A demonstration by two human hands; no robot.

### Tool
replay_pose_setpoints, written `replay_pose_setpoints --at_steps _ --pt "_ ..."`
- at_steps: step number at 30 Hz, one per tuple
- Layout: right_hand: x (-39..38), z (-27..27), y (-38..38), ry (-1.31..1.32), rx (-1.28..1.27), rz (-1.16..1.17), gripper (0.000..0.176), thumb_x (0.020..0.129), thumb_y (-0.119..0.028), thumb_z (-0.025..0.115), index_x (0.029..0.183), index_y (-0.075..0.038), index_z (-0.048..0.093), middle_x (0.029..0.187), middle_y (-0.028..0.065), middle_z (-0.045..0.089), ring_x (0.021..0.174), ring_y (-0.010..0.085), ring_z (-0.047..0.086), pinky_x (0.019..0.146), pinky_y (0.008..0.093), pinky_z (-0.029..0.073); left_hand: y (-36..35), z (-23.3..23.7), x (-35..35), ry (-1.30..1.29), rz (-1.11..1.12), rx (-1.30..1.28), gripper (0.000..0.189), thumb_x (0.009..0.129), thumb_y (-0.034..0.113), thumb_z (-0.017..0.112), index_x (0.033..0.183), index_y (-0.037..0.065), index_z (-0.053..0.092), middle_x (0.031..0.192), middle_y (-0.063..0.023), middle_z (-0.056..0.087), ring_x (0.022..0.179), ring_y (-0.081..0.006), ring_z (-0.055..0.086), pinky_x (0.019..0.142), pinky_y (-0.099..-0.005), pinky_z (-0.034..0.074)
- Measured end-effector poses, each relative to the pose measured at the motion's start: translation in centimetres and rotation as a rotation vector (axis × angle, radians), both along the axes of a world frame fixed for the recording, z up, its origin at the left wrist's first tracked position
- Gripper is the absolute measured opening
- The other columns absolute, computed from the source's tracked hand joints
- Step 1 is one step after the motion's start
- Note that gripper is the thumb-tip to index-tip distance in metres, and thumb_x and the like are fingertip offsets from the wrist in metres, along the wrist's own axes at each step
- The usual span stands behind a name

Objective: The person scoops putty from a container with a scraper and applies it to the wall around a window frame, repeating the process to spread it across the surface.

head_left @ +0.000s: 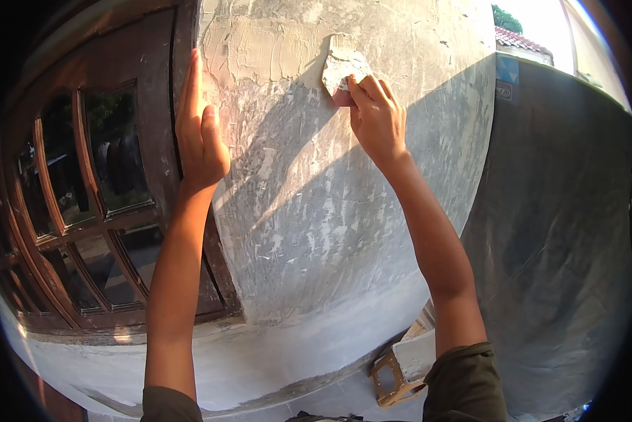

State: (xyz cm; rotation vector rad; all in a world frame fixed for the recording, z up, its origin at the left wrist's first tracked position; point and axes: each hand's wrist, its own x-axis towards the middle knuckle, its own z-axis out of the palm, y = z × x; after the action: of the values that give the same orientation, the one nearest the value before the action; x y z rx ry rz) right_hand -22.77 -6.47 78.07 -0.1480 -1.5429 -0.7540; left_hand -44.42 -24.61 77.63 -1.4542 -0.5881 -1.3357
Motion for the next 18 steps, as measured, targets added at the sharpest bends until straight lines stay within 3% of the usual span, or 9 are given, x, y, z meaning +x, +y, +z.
replay_pose_setpoints --at_steps 7,14,16,18 --pt "0.0 -2.5 -0.6 0.004 0.001 -0.017 0.031 0.08 -0.002 0.067 0.111 -0.003 0.07 0.092 0.0028 0.056 0.086 0.0197 0.061 0.06 0.0338 0.056 0.0 -0.1 -0.1 -0.003 0.032 0.008 0.063 0.093 0.016 0.032 0.147 -0.016 0.037 0.153 -0.0329 0.039 0.145 -0.042 0.037 0.122 -0.0457 0.027" --pt "1.3 -5.5 -2.8 -0.041 -0.045 0.054 0.046 0.072 0.001 0.073 0.117 -0.005 0.069 0.093 0.0027 0.06 0.084 0.0207 0.064 0.062 0.0329 0.057 -0.1 -0.2 0.0 -0.021 0.056 0.007 0.062 0.094 0.016 0.032 0.147 -0.015 0.036 0.153 -0.0329 0.038 0.146 -0.0425 0.037 0.122 -0.0458 0.026" --pt "1.9 -5.3 -3.5 -0.019 -0.123 0.2 0.037 0.078 0.001 0.075 0.115 -0.004 0.073 0.084 0.006 0.059 0.073 0.0217 0.06 0.063 0.0343 0.051 -0.1 -0.2 0.1 -0.016 0.053 -0.005 0.062 0.094 0.015 0.033 0.147 -0.015 0.036 0.154 -0.0328 0.037 0.146 -0.0423 0.036 0.122 -0.0456 0.026" --pt "1.9 -3.0 -3.1 0.059 -0.081 0.169 0.031 0.082 -0.001 0.075 0.113 -0.005 0.074 0.082 0.0051 0.059 0.071 0.0211 0.06 0.065 0.0345 0.051 0.0 -0.3 0.1 -0.024 0.065 -0.022 0.061 0.093 0.014 0.034 0.147 -0.015 0.036 0.154 -0.0326 0.037 0.146 -0.0421 0.035 0.123 -0.0451 0.026"
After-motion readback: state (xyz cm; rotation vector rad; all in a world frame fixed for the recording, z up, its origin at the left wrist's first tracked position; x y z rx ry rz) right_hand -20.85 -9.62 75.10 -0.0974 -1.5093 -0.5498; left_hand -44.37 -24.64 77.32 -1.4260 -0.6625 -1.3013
